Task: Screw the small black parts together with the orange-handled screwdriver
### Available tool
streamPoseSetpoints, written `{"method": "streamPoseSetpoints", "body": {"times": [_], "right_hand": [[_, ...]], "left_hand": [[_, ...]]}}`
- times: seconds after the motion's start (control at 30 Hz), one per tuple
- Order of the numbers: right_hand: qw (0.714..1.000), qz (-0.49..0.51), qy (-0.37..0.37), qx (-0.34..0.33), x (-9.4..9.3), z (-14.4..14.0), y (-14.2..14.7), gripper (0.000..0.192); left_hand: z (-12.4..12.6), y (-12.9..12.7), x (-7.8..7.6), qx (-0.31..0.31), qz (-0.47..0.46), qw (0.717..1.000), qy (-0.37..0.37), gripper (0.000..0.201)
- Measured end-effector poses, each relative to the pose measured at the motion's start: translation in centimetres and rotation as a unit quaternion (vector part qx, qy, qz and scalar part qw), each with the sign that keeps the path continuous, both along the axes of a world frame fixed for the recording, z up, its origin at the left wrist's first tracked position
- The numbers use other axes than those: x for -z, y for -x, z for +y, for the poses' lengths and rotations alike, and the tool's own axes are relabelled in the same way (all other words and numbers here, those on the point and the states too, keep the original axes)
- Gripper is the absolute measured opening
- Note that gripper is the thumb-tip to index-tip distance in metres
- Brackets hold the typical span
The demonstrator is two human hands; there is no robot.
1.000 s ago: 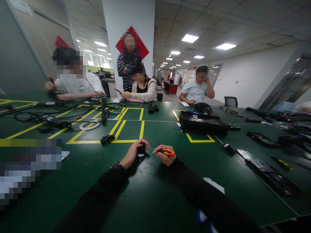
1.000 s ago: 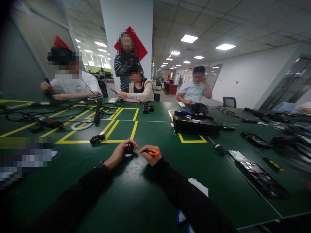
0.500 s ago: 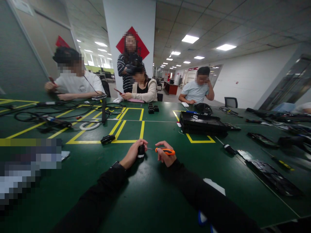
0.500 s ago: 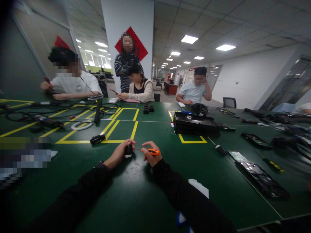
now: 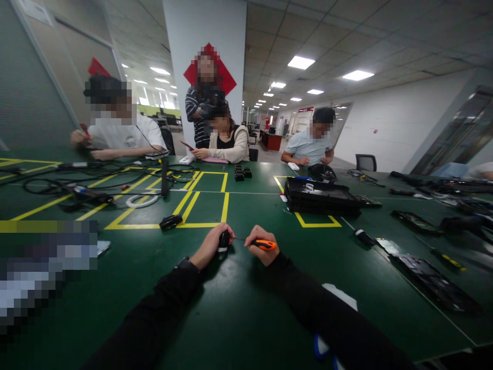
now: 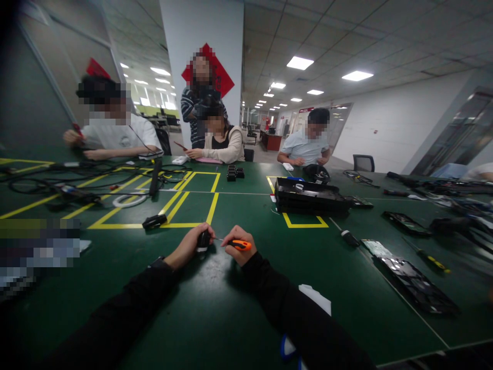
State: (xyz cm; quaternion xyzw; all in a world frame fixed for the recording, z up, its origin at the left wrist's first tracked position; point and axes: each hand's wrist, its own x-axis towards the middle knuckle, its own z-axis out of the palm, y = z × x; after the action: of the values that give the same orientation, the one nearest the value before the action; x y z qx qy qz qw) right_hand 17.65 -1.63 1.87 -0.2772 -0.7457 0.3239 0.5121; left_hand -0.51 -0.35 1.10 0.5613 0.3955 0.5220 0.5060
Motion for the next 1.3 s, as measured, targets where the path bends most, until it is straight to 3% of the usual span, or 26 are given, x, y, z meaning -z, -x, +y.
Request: {"method": "streamPoseSetpoints", "body": {"times": [0.33, 0.5, 0.7, 1.03, 1.2, 1.3], "right_hand": [[0.995, 0.030, 0.091, -0.027, 0.13, 0.14, 0.05, 0.006], [0.980, 0.071, 0.186, -0.026, -0.03, -0.02, 0.24, 0.024], [0.982, 0.101, 0.159, 0.013, 0.32, 0.44, 0.26, 0.013], [0.997, 0.016, 0.071, -0.011, 0.72, 0.59, -0.02, 0.003], [0.995, 0.028, 0.093, -0.030, 0.18, 0.19, -0.04, 0.013], [0.992, 0.049, 0.117, -0.002, -0.11, -0.14, 0.13, 0.024]], "left_hand": [[0.28, 0.24, 0.47, -0.008, 0.054, 0.998, -0.005, 0.016], [0.43, 0.08, 0.55, -0.003, 0.027, 1.000, 0.010, 0.018], [0.22, -0.26, 0.19, 0.013, -0.007, 0.999, 0.030, 0.022], [-0.07, -0.07, -0.12, -0.004, 0.024, 1.000, 0.013, 0.024], [0.15, -0.02, 0.18, -0.012, 0.065, 0.998, -0.017, 0.020], [0.28, -0.06, 0.27, -0.015, 0.075, 0.997, -0.015, 0.021]]}}
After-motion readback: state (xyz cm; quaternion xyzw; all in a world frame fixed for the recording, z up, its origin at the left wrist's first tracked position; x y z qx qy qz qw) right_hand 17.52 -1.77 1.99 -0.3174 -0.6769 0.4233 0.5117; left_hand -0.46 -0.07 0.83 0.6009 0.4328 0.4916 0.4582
